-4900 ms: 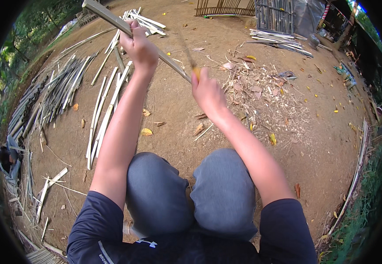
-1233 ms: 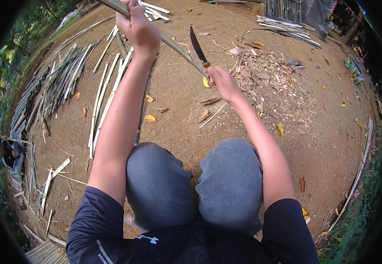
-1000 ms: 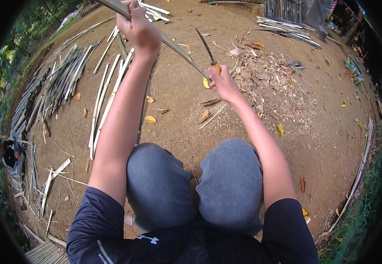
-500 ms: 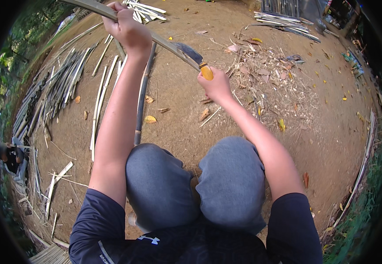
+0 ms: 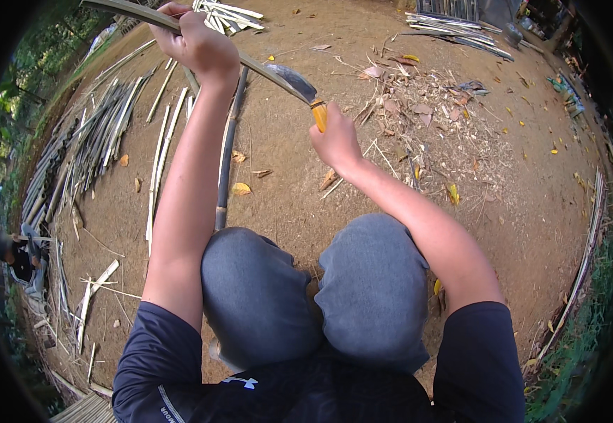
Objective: The person is using a knife to shave thin strips from a length of bamboo, holding the bamboo in one hand while making repeated downward strokes with the knife in the other.
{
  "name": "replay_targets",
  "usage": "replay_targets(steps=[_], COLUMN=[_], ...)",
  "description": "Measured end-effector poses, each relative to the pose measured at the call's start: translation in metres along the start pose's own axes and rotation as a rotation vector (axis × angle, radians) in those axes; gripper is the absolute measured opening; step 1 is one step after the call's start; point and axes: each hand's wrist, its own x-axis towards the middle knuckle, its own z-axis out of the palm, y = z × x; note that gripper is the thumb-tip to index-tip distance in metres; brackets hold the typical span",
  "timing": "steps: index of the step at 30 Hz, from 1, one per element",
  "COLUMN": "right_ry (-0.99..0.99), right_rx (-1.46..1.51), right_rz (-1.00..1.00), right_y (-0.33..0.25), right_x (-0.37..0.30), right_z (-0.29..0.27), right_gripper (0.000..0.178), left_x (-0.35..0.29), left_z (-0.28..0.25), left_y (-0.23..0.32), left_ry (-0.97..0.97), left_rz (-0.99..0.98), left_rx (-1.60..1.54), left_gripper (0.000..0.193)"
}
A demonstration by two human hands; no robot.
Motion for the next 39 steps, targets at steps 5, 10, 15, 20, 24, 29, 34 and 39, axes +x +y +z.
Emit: replay_targets(steps=[5, 10, 15, 20, 24, 29, 34, 39], right_ry=[0.01, -0.031, -0.041, -0.001, 0.019, -0.042, -0.083, -0.143], right_rx=[-0.043, -0.039, -0.017, -0.038, 0.134, 0.27, -0.057, -0.04], right_rz=[-0.063, -0.018, 0.003, -0.06, 0.19, 0.265, 0.162, 0.081], right_y=[0.001, -0.006, -0.009, -0.002, -0.005, 0.0, -0.013, -0.021], right_x=[0.001, 0.0, 0.0, 0.005, 0.013, 0.016, 0.013, 0.016], right_z=[0.001, 0.0, -0.002, -0.001, -0.014, -0.039, -0.051, -0.047], right_gripper=[0.018, 0.019, 0.019, 0.02, 0.022, 0.025, 0.042, 0.049], left_x=[0.001, 0.003, 0.005, 0.009, 0.007, 0.001, -0.005, -0.006], left_z=[0.001, -0.001, -0.004, -0.013, -0.015, -0.008, -0.004, -0.005], left_y=[0.001, 0.003, 0.0, -0.002, 0.001, 0.011, 0.018, 0.02], left_ry=[0.021, 0.046, -0.019, -0.046, -0.104, -0.069, -0.067, -0.104], left_rz=[-0.019, -0.121, 0.114, 0.039, 0.0, -0.037, -0.084, -0.083], left_rx=[-0.037, -0.285, 0.07, 0.084, 0.147, 0.023, -0.047, 0.003], left_gripper=[0.013, 0.013, 0.003, 0.007, 0.008, 0.012, 0.011, 0.011])
